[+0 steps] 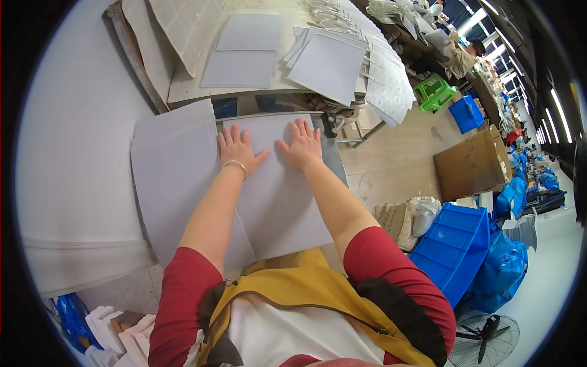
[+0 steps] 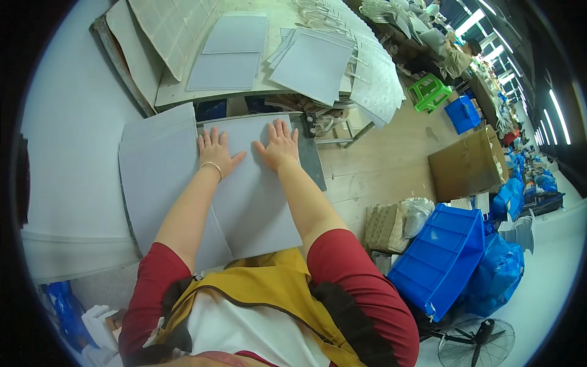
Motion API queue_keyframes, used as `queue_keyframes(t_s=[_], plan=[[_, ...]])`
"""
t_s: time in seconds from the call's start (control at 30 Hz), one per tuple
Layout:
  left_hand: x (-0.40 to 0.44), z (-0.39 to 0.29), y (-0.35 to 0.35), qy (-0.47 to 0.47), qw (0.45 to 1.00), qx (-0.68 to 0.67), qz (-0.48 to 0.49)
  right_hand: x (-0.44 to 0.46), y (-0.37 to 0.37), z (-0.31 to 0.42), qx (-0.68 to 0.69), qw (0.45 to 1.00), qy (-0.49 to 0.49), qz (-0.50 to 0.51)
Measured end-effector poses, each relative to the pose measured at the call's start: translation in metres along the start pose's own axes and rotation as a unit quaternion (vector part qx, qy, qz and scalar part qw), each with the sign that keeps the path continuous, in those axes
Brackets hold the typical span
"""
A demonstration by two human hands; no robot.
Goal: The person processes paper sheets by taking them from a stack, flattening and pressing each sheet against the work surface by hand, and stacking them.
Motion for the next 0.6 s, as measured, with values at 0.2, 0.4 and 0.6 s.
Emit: queue_keyframes(t_s=[0.2, 0.4, 0.6], plan=[[-0.005, -0.001, -0.005, 0.000, 1.000, 0.000, -0.020, 0.000, 0.004, -0.001, -0.004, 1.000, -0.001, -0.009], [-0.004, -0.002, -0.003, 0.020, 0.999, -0.013, -0.039, 0.000, 0.003, -0.001, -0.026, 0.999, 0.002, -0.021], [-0.003, -0.004, -0.007, 0.020, 0.999, 0.016, -0.023, -0.008, -0.006, 0.003, -0.046, 0.999, 0.013, -0.025]])
Point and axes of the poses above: each hand's wrist, its own x-axis towards the middle knuckle, its own y-axis out of the palm, z = x × y, the point moved 4 cm from there along x, towards the middle knuckle, and after that the axes turned 10 degrees about z, right-handed, at the moved point
